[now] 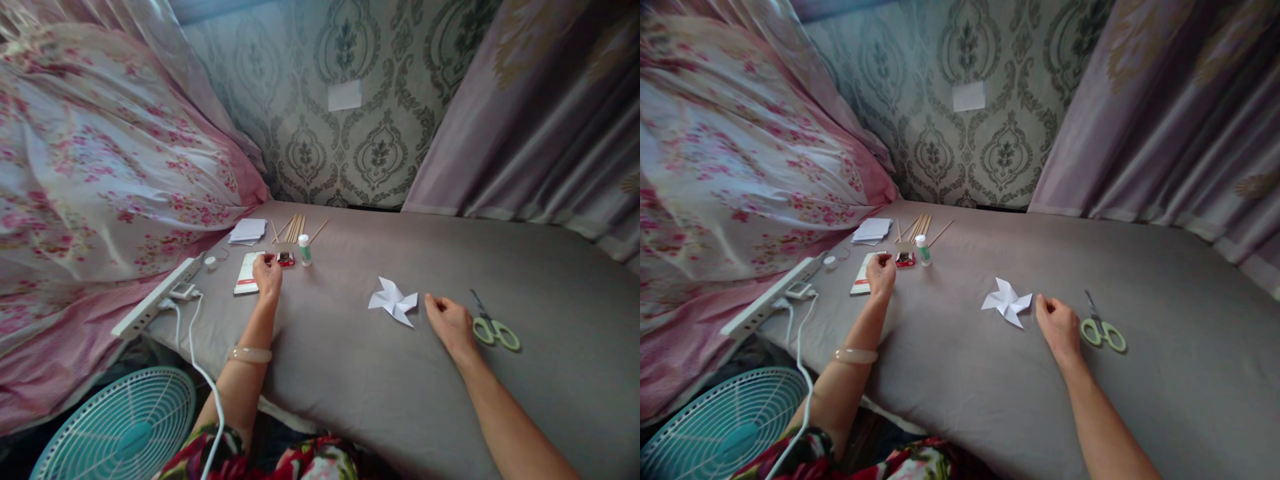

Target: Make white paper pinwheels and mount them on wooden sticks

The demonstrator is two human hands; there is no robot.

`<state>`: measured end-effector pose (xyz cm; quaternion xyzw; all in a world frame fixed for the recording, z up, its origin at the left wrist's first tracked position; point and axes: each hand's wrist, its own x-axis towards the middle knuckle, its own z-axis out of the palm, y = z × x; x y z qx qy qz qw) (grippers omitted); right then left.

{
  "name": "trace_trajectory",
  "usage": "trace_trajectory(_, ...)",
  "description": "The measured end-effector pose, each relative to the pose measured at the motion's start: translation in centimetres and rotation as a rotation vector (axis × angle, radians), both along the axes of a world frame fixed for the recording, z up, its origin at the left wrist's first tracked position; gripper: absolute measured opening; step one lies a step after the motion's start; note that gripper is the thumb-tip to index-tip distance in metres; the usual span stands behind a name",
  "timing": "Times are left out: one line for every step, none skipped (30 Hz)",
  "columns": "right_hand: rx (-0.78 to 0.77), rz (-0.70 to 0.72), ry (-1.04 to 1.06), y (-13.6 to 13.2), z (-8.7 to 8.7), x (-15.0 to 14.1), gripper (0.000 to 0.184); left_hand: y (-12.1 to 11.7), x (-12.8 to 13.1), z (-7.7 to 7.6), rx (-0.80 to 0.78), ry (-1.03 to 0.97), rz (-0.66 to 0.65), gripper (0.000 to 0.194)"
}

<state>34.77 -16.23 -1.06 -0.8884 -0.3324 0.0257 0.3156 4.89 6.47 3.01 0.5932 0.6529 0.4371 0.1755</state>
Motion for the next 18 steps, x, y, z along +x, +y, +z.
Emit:
trace_trajectory(0.001, -0.001, -0.003, 0.0, 0.0, 0.0, 0.043, 0.4, 0.2, 0.0, 0.003, -0.006, -0.001, 0.027)
trace_trajectory(0.004, -0.001, -0.006, 0.0, 0.0, 0.0, 0.043, 0.7, 0.4, 0.0, 0.008, -0.013, -0.009, 0.028)
trace_trajectory(0.007, -0.001, -0.009, 0.0, 0.0, 0.0, 0.044, 1.0, 0.7, 0.0, 0.014, -0.019, -0.022, 0.028)
trace_trajectory(0.011, 0.001, -0.011, 0.0, -0.1, 0.0, 0.044, 1.3, 1.0, -0.1, 0.021, -0.025, -0.039, 0.029)
trace_trajectory(0.014, 0.004, -0.013, 0.0, -0.1, 0.1, 0.044, 1.5, 1.3, -0.1, 0.03, -0.029, -0.055, 0.029)
trace_trajectory(0.016, 0.007, -0.013, 0.0, -0.2, 0.1, 0.044, 1.6, 1.5, -0.2, 0.038, -0.031, -0.066, 0.029)
trace_trajectory(0.017, 0.009, -0.011, 0.0, -0.2, 0.1, 0.043, 1.8, 1.8, -0.3, 0.047, -0.031, -0.073, 0.029)
trace_trajectory(0.018, 0.013, -0.01, 0.0, -0.3, 0.2, 0.043, 1.8, 1.9, -0.3, 0.054, -0.027, -0.073, 0.028)
trace_trajectory(0.021, 0.018, -0.01, -0.1, -0.3, 0.2, 0.043, 1.9, 1.9, -0.4, 0.06, -0.021, -0.069, 0.027)
trace_trajectory(0.024, 0.022, -0.012, -0.1, -0.4, 0.2, 0.043, 2.0, 1.9, -0.4, 0.064, -0.014, -0.061, 0.027)
trace_trajectory(0.029, 0.027, -0.014, -0.1, -0.4, 0.2, 0.043, 2.1, 1.7, -0.4, 0.067, -0.006, -0.052, 0.026)
trace_trajectory(0.034, 0.032, -0.017, -0.1, -0.4, 0.2, 0.044, 2.1, 1.5, -0.4, 0.069, 0.002, -0.041, 0.025)
trace_trajectory(0.038, 0.036, -0.019, -0.1, -0.3, 0.2, 0.044, 2.2, 1.2, -0.4, 0.07, 0.008, -0.031, 0.024)
trace_trajectory(0.04, 0.038, -0.02, -0.1, -0.3, 0.1, 0.044, 2.3, 0.9, -0.4, 0.069, 0.014, -0.02, 0.024)
trace_trajectory(0.042, 0.039, -0.019, -0.1, -0.2, 0.1, 0.044, 2.4, 0.6, -0.4, 0.066, 0.018, -0.012, 0.024)
trace_trajectory(0.042, 0.036, -0.017, -0.1, -0.1, 0.1, 0.044, 2.6, 0.2, -0.5, 0.06, 0.021, -0.006, 0.024)
trace_trajectory(0.041, 0.033, -0.015, -0.1, -0.1, 0.0, 0.043, 2.7, -0.1, -0.5, 0.054, 0.024, -0.003, 0.024)
trace_trajectory(0.037, 0.028, -0.011, -0.1, 0.0, 0.0, 0.043, 2.8, -0.3, -0.6, 0.048, 0.029, -0.002, 0.024)
